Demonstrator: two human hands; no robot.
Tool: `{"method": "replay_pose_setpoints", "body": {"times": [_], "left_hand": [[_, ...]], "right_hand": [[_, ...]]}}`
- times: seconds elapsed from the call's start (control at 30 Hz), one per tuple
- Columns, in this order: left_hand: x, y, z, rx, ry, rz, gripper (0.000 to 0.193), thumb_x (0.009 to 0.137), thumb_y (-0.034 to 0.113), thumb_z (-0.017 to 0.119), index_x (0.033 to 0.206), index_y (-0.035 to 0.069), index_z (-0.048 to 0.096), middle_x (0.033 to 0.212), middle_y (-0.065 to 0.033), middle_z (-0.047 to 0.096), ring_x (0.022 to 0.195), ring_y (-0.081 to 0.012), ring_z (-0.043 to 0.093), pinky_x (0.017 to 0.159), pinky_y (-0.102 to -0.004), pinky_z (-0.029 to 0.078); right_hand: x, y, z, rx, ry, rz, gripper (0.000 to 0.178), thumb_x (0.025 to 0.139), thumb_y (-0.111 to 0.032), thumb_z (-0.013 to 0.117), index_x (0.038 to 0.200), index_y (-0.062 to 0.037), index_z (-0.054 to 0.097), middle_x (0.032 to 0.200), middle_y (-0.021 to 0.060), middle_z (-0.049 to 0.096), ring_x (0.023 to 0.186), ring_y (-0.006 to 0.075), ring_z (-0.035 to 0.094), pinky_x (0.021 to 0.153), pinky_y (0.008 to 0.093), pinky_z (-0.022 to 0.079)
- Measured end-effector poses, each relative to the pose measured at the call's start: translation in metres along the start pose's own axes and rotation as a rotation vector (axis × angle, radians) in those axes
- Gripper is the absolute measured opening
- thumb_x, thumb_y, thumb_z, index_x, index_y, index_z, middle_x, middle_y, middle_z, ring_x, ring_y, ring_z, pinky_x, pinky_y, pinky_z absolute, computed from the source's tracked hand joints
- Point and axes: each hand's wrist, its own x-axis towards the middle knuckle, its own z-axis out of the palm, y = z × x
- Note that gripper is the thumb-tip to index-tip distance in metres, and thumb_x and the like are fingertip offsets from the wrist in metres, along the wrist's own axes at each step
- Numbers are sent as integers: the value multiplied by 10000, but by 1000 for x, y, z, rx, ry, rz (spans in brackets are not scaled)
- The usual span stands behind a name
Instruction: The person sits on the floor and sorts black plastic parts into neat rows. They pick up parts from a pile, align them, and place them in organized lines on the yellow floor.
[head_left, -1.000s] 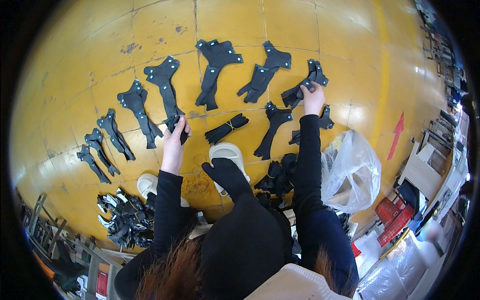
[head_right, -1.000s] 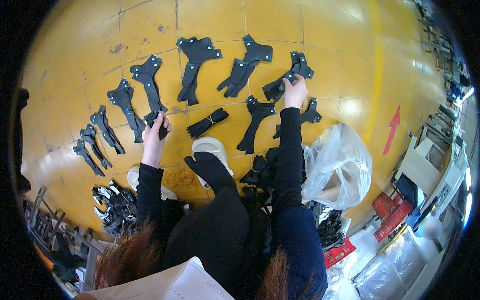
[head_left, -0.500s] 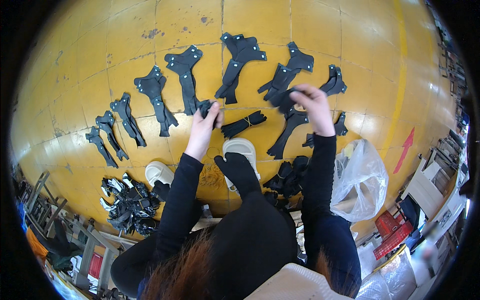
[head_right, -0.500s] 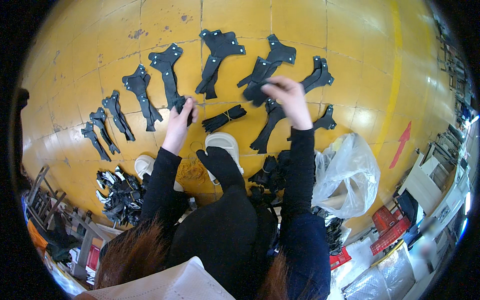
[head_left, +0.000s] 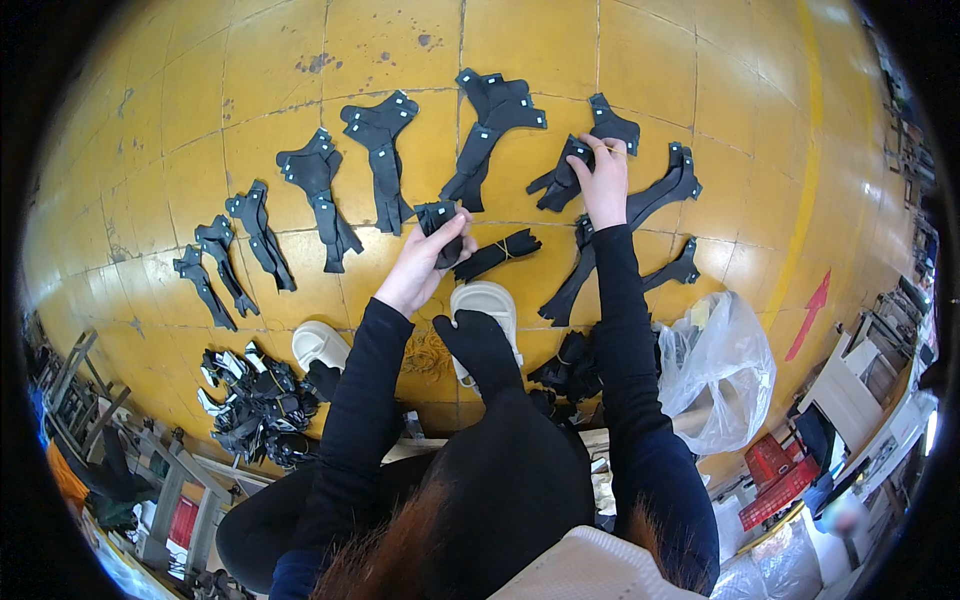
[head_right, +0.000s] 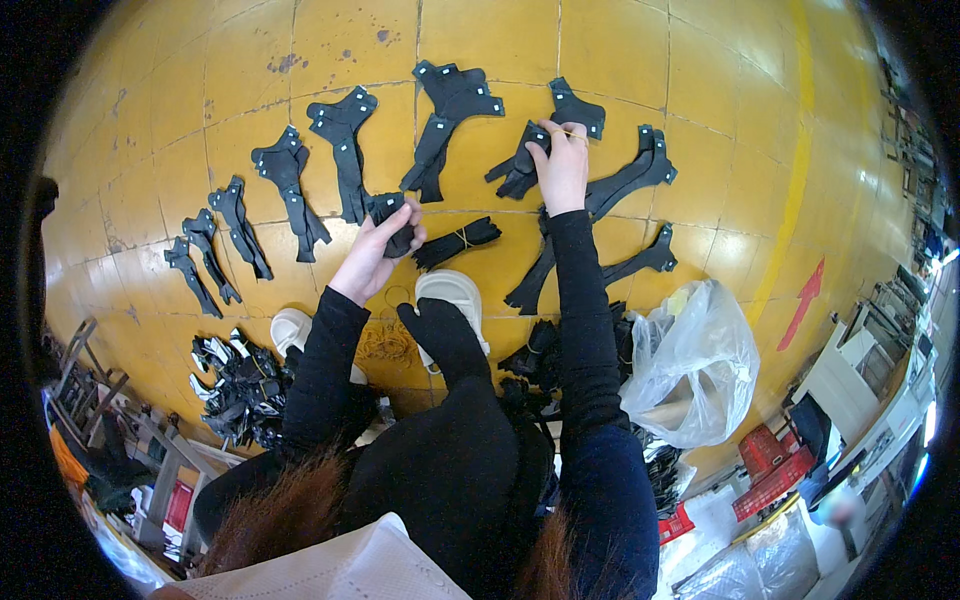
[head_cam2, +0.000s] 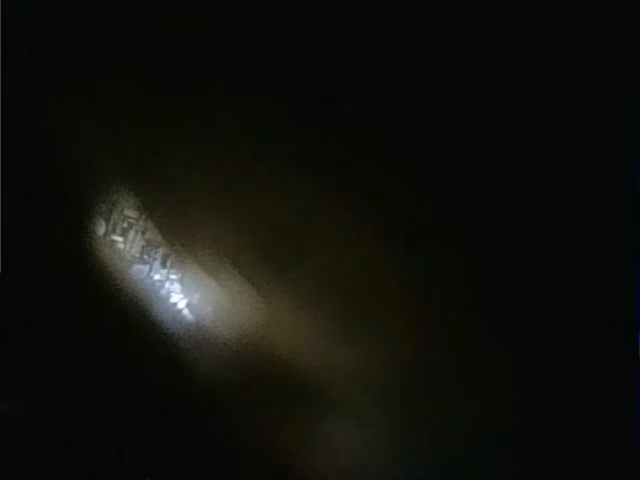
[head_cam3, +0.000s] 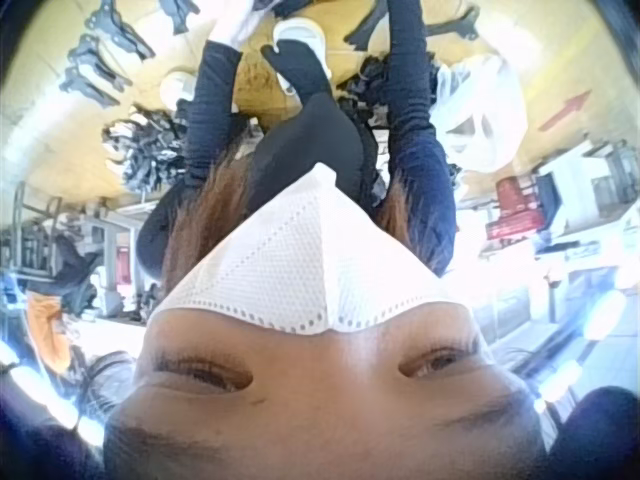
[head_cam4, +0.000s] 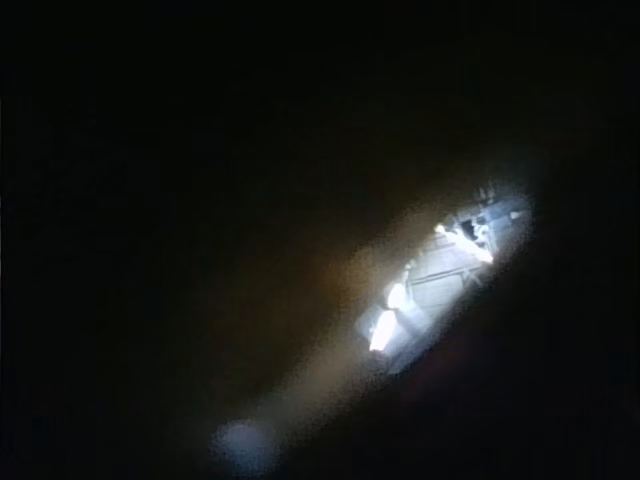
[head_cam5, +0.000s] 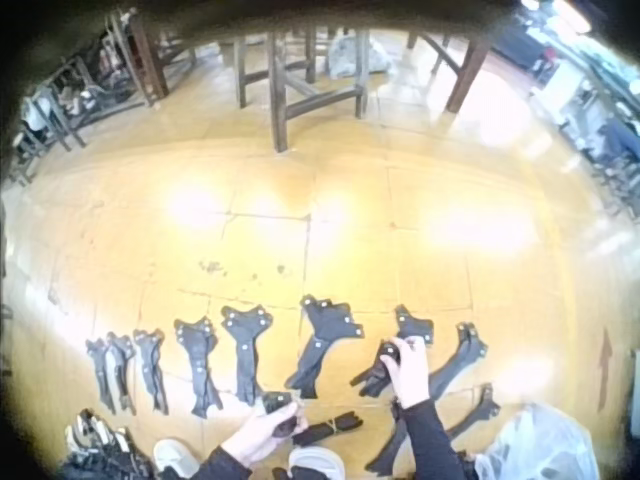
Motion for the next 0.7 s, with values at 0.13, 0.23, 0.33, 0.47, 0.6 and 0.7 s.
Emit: {"method": "replay_pose_setpoints", "body": {"times": [0.13,0.23,0.33,0.47,0.6,0.7], "left_hand": [[5,-3,-16,14,65,44,145,932,201,553,896,65,519,705,17,474,588,-97,465,545,-232,375],[8,-1,-19,28,155,115,118,926,171,559,882,77,503,693,30,444,600,-83,432,570,-241,381],[13,1,-20,8,192,174,105,913,145,577,894,76,501,704,29,445,652,-77,438,597,-244,391],[17,1,-21,24,201,177,106,911,148,582,911,69,510,703,27,452,644,-82,444,598,-244,393],[18,0,-21,51,204,192,135,896,174,611,865,69,531,707,15,501,649,-88,480,606,-239,395],[18,3,-20,96,186,215,137,896,178,612,874,63,541,735,3,531,654,-95,497,609,-234,398]], "right_hand": [[5,10,7,12,54,-70,312,692,-87,753,954,-11,603,955,114,547,921,273,539,778,343,453],[9,5,9,220,-48,51,311,687,-68,746,958,-14,603,892,89,560,869,236,550,749,324,457],[14,7,5,126,-83,24,324,644,-42,740,939,-16,610,836,108,547,799,278,531,773,368,434],[19,19,3,55,-56,-116,212,680,-46,720,875,-10,645,849,97,576,799,241,556,740,328,457],[16,11,-2,97,-162,-102,168,717,-39,695,871,3,643,816,98,603,752,218,585,699,300,480],[6,-21,-18,323,-250,9,154,732,-29,683,874,11,638,774,94,611,720,219,600,679,295,490]]}}
